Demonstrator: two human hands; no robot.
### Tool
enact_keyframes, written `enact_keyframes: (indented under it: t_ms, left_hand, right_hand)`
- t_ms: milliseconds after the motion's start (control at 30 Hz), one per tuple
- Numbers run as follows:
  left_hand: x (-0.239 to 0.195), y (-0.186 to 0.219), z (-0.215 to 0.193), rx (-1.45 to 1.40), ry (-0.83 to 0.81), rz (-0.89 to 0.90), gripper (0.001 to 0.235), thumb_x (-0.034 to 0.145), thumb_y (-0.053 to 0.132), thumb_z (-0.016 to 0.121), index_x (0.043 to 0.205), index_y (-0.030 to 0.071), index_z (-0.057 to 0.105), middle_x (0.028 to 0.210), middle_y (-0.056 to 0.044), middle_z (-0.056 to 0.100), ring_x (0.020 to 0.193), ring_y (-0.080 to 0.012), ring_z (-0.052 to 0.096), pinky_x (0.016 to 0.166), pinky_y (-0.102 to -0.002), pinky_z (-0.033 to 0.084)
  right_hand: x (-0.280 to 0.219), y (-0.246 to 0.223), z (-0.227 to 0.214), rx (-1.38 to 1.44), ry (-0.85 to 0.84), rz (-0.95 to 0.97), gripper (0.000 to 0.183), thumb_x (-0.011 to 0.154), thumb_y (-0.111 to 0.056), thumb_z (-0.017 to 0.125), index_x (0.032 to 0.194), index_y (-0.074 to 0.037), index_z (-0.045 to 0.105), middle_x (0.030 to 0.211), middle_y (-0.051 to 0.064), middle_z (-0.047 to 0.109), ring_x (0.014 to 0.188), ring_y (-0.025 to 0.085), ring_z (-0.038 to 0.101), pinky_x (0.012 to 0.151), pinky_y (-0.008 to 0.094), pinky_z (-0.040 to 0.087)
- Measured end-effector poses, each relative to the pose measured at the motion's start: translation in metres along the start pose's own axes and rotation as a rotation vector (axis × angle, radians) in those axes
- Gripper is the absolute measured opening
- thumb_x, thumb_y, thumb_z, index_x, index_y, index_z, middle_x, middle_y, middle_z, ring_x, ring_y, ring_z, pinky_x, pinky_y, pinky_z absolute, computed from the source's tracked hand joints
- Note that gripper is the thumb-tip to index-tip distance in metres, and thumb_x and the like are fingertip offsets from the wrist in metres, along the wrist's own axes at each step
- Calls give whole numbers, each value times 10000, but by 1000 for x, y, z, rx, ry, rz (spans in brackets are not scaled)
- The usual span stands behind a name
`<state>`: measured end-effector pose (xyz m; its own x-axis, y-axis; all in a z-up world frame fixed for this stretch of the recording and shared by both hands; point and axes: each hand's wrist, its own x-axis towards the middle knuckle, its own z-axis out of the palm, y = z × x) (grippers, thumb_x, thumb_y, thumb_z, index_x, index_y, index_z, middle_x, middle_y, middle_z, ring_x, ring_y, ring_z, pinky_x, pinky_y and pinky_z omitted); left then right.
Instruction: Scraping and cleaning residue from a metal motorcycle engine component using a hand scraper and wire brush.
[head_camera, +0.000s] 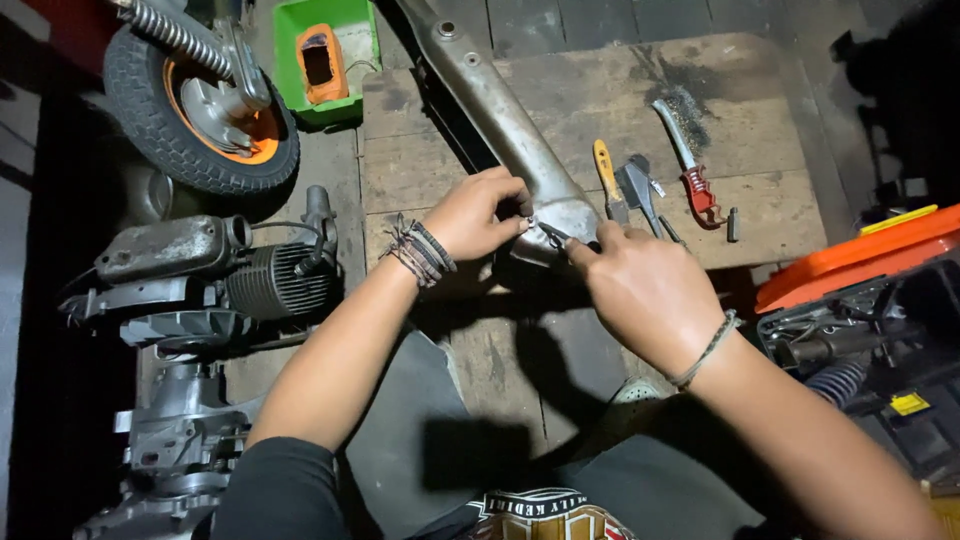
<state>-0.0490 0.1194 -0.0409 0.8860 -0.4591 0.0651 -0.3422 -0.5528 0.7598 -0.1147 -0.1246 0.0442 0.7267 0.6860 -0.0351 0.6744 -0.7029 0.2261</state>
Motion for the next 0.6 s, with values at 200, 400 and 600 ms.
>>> enact_keyframes:
  t_ms: [200, 400, 600]
  left_hand:
    - [-2, 3, 0, 5, -9, -12, 117, 851, 147, 737, 939, 93, 681, 969, -136, 664, 1032, -389, 674, 906, -486, 544]
    - [-1, 2, 1, 37, -11, 2, 173, 862, 163, 748, 972, 66, 659, 986, -165, 655, 1050, -417, 666, 911, -506, 546]
    - [-3, 6, -1, 38, -35, -80, 194, 869, 178, 736, 1001, 58, 658, 959, -155, 662, 1014, -399, 680, 884, -494, 547]
  right_hand:
    - [0, -2, -1, -42, 47, -28, 280, 976, -114, 529, 1116, -226, 744, 936, 63, 686, 767, 226, 758, 651, 344, 631]
    - [2, 0, 7, -29, 78, 2, 261, 964, -140, 540, 1134, -222, 720, 918, 40, 664, 753, 223, 755, 629, 360, 629]
    - [2, -1, 6, -17, 23, -25, 315, 981, -93, 503, 1176, -210, 721, 922, 55, 675, 755, 224, 757, 645, 346, 631]
